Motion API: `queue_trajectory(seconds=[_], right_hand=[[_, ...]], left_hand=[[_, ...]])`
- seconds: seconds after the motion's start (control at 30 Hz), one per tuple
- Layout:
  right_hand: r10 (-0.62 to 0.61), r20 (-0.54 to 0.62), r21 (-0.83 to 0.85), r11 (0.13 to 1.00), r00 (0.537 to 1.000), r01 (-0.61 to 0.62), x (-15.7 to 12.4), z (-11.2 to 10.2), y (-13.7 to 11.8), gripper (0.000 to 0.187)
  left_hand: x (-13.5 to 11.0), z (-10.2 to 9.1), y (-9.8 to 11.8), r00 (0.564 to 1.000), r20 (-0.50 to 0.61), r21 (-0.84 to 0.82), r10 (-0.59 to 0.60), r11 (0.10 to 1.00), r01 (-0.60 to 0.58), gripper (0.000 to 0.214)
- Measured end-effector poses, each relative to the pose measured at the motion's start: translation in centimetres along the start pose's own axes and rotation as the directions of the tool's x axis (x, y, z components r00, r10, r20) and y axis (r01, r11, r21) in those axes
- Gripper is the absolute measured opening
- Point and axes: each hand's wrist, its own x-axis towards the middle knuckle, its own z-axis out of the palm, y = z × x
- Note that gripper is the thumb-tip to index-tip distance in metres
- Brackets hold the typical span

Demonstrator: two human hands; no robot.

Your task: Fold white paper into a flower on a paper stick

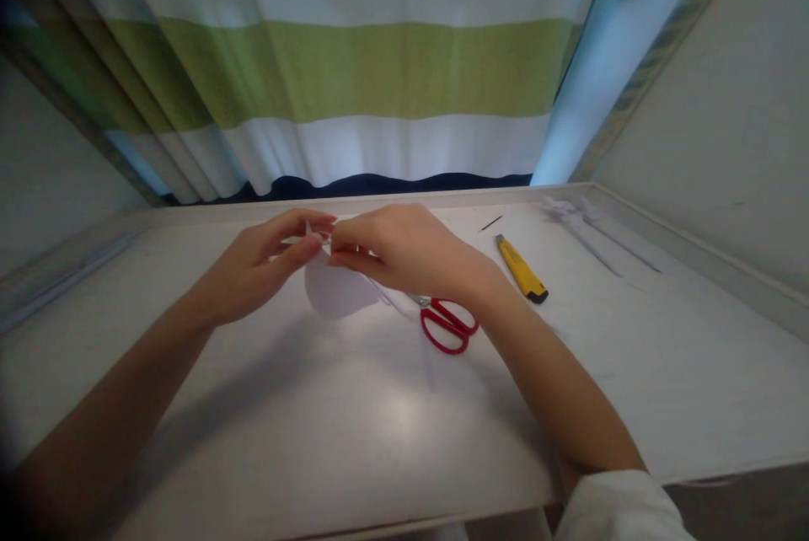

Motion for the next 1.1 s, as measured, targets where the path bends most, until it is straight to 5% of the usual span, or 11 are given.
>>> queue_trajectory(seconds=[1.1], right_hand=[[0.062,0.028,-0.068,0.996,0.998,-0.060,-0.03,-0.12,0.05,0.026]], left_hand=[[-0.13,-0.68,0.46,0.994,0.088,-0.012,0.072,0.997,-0.071,0.024]])
